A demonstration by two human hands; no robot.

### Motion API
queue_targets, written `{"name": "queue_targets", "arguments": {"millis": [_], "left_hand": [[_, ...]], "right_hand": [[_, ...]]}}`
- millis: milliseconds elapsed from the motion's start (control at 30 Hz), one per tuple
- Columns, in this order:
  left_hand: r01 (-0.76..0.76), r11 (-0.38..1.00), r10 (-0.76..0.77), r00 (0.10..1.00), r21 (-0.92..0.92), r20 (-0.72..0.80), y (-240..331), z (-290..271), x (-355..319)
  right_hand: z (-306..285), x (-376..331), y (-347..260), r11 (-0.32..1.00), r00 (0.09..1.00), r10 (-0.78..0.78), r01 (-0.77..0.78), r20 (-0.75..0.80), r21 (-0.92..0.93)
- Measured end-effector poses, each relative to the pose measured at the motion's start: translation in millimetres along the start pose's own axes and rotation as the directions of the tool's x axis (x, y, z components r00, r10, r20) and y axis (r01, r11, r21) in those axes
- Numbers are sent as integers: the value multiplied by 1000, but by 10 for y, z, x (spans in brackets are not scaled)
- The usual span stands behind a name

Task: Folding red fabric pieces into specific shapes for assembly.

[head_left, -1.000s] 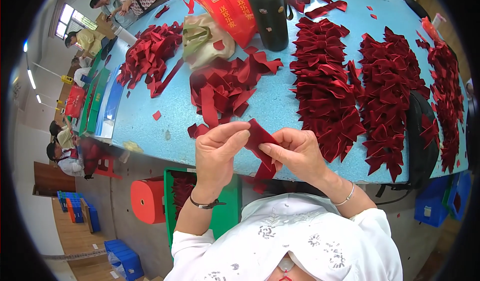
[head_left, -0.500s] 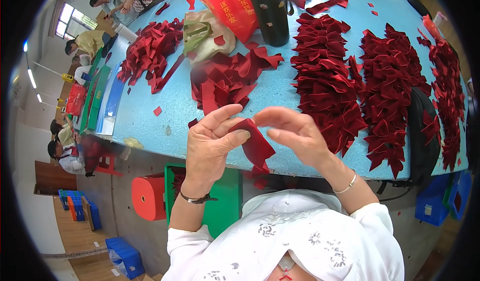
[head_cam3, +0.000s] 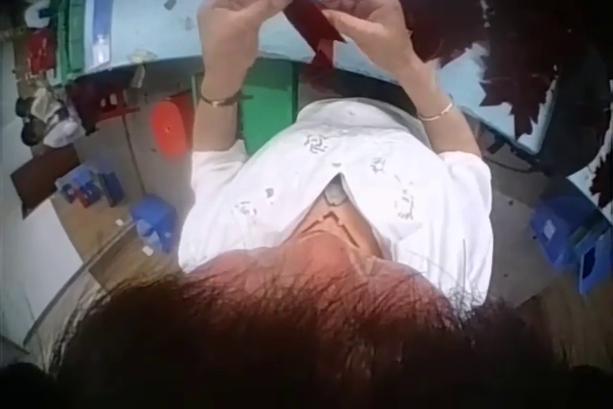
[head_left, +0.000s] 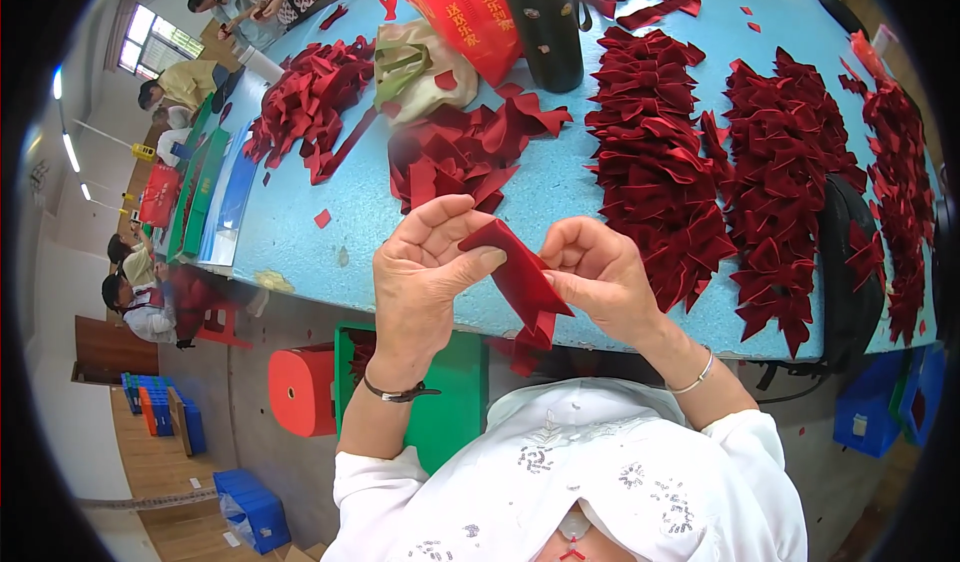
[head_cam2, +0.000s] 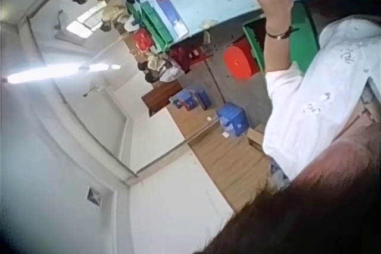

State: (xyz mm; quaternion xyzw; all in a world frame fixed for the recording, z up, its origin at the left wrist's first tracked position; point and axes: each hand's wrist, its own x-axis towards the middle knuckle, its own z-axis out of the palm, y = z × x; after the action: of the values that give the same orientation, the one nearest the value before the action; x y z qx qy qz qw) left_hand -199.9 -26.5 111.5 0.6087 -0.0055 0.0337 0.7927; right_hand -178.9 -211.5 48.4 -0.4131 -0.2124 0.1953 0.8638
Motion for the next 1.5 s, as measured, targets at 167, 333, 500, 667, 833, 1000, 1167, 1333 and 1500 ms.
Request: {"name": "queue_targets", "arguments": {"millis": [167, 333, 500, 667, 833, 1000, 1167, 1333, 1500], "left_hand": [[-53, 998, 53, 999, 34, 5, -93, 10, 4], [-48, 998, 49, 999, 35, -20, -151, 34, -8], [29, 1000, -29, 1000, -9, 9, -136, 90, -3], [213, 977, -210, 972, -22, 104, -124, 18, 22], [333, 934, -324, 943, -132, 81, -222, -5, 102], [274, 961, -272, 961, -41, 48, -238, -82, 84], [253, 964, -262, 956, 82, 135, -163, -146, 94], [177, 976, -202, 954, 131, 222, -55, -172, 21], [123, 986, -153, 942, 117, 299, -55, -259, -71]], "right_hand": [[-28, -55, -7, 991, 991, -88, 77, -101, -106], [-75, -88, -43, 976, 995, -25, 3, -98, -220], [32, -32, 27, 940, 993, -70, 34, -95, -339], [-44, -14, 8, 942, 985, -9, -49, -170, -331], [-59, -23, 11, 932, 993, 10, -52, -118, -357], [-126, -27, 0, 889, 997, -11, -23, -71, -457], [-144, -34, -43, 857, 997, 50, -73, -59, -510], [-97, -83, -114, 881, 998, 48, -61, -38, -470], [-167, -157, -21, 921, 996, -75, 89, 51, -379]]}}
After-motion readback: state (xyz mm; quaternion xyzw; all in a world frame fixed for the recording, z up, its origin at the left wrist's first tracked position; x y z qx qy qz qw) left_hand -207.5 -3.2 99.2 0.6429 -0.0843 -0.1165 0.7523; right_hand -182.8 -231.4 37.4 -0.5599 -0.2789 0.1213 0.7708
